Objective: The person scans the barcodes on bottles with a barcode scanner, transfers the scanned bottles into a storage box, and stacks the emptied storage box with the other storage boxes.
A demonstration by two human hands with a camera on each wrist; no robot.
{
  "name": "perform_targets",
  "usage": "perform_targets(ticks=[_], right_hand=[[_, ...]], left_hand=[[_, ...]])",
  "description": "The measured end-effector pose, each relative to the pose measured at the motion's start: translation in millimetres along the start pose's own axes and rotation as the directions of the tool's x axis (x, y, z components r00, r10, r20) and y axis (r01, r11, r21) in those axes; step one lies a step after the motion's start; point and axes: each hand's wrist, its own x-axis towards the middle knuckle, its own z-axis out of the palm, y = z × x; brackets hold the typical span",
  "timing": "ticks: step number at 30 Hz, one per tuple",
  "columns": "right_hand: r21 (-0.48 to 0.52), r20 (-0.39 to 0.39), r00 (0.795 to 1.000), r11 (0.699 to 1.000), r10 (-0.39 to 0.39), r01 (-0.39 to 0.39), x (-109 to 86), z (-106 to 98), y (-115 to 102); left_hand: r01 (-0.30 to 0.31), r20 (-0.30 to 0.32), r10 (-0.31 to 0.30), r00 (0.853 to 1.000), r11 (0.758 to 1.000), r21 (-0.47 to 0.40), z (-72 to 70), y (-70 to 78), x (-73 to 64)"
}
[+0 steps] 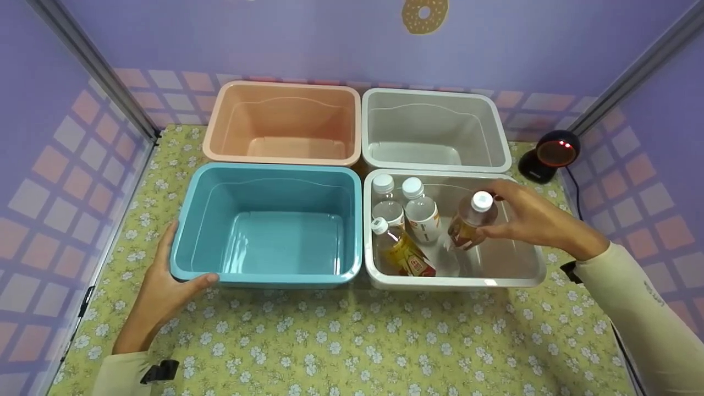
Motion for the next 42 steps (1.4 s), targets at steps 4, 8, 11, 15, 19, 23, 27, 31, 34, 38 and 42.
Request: perform_targets(ticks=[4,8,11,15,19,23,27,31,34,38,42], right_hand=[[-0.012,-0.015,1.000,1.000,-0.015,0.015,-1.2,-1.5,0.8],[-0.039,-0.024,1.000,0.999,-0.018,0.017,-3.1,-3.9,1.7],[-0.035,-0.027,1.000,0.999,0.003,-0.003,-5.0,-5.9,1.4],[-0.027,-0.042,0.999,0.999,0.026,-0.028,-7.5,-9.2,0.0],[-0.054,-0.068,0.998,0.998,0.017,-0.021,-9.1,-12.8,-1.5],[-0.073,-0.084,0.996,0.997,0.016,-0.022,-10.0,-16.3,-1.6],[-0.082,-0.085,0.996,0.996,0.015,-0.022,-11.0,-20.2,-1.6],[-0.091,-0.104,0.995,0.996,-0.001,-0.008,-11.9,-24.7,-1.7],[-0.091,-0.124,0.992,0.996,-0.018,0.007,-12.5,-28.2,-1.5],[-0.083,-0.142,0.989,0.996,-0.032,0.020,-14.2,-32.8,-0.9],[-0.083,-0.161,0.987,0.997,-0.008,-0.005,-16.3,-37.2,-0.9]], left_hand=[[0.010,0.012,-0.010,1.000,1.000,0.006,-0.6,0.3,0.9],[0.022,0.020,-0.022,1.000,1.000,0.019,-1.4,1.2,1.1],[0.023,0.020,-0.024,1.000,0.999,0.027,-1.1,1.6,1.1],[0.019,0.017,-0.019,1.000,1.000,0.018,-0.2,2.2,1.3],[0.016,0.017,-0.016,1.000,1.000,0.004,-0.2,2.9,1.0],[0.008,0.014,-0.008,1.000,1.000,-0.009,0.1,2.7,0.0],[0.001,0.007,-0.001,1.000,1.000,-0.009,0.1,1.8,-0.6],[0.007,0.006,-0.007,1.000,1.000,-0.007,0.1,0.7,-0.4],[0.006,0.007,-0.006,1.000,1.000,-0.013,0.4,-0.7,-0.3],[-0.007,0.004,0.007,1.000,1.000,-0.021,0.6,-3.0,0.3],[-0.018,-0.006,0.018,1.000,1.000,-0.014,0.9,-4.7,1.3]])
